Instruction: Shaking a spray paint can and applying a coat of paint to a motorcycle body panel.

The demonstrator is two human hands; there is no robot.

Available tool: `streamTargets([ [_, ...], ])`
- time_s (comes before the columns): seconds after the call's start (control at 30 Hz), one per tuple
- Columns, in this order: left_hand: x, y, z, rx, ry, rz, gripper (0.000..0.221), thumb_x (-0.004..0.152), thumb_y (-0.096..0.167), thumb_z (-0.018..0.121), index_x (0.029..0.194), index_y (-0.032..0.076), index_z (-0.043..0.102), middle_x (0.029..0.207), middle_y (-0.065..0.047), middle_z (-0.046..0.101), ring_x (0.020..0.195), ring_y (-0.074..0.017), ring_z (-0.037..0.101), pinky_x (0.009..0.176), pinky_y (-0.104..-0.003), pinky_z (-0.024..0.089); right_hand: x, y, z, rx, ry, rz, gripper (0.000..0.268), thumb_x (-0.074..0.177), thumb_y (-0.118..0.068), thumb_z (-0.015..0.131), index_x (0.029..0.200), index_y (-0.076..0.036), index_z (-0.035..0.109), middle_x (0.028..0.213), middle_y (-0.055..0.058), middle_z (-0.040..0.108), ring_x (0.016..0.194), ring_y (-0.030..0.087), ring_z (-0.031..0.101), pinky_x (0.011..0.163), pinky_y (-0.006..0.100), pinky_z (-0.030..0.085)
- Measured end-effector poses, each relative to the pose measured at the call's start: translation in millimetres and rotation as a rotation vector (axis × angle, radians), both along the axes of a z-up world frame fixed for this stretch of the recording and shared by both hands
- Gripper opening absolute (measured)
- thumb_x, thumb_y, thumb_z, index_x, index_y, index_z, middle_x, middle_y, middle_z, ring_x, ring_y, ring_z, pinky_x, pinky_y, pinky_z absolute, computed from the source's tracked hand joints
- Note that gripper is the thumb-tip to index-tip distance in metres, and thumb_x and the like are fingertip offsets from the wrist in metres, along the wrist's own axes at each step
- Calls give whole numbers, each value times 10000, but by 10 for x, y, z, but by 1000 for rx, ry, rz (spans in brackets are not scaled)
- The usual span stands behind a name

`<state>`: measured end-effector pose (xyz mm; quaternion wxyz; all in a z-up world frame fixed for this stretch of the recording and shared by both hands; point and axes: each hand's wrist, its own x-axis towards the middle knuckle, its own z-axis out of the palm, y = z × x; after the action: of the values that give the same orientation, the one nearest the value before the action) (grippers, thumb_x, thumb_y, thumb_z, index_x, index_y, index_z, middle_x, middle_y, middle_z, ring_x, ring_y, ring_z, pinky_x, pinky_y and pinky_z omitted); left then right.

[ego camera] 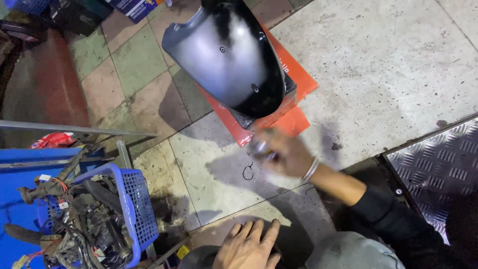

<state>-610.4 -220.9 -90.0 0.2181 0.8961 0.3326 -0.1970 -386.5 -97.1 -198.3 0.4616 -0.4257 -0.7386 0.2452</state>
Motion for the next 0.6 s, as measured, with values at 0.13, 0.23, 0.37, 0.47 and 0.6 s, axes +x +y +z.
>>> streamTargets([
  [0.13,-66,-26,-18,-188,141,41,777,953,386,684,1571,61,342,1232,-330,501,1083,-463,539,886,-523,368,715,306,170,17,114,-462,676,844,-105,813,1444,-77,502,1205,161,693,945,296,717,809,381,595],
  [0.23,-69,-24,-2,-187,117,35,758,961,378,673,1565,49,355,1207,-321,506,1046,-451,547,883,-518,366,812,347,320,189,162,-568,663,856,-52,819,1434,19,501,1178,221,682,979,340,693,888,420,573],
  [0.37,-56,-3,-89,-138,122,-5,771,959,395,670,1564,47,344,1150,-274,522,1059,-425,542,866,-529,360,234,45,221,-57,113,-37,438,781,-140,815,1172,-173,623,1098,9,688,992,189,665,836,317,558],
  [0.47,-117,-44,-112,-12,6,-45,756,869,365,762,1491,56,463,1043,-222,533,902,-359,565,749,-487,422,-59,-233,125,1,-108,74,656,766,-348,840,1366,-241,598,1082,85,606,708,233,660,565,326,582],
  [0.6,-268,-201,-188,106,-57,-59,764,852,405,786,1489,69,531,1158,-323,598,958,-405,627,762,-518,479,318,122,35,-21,145,-52,507,781,-103,806,1241,-186,609,1205,-6,693,1039,186,680,861,309,559],
])
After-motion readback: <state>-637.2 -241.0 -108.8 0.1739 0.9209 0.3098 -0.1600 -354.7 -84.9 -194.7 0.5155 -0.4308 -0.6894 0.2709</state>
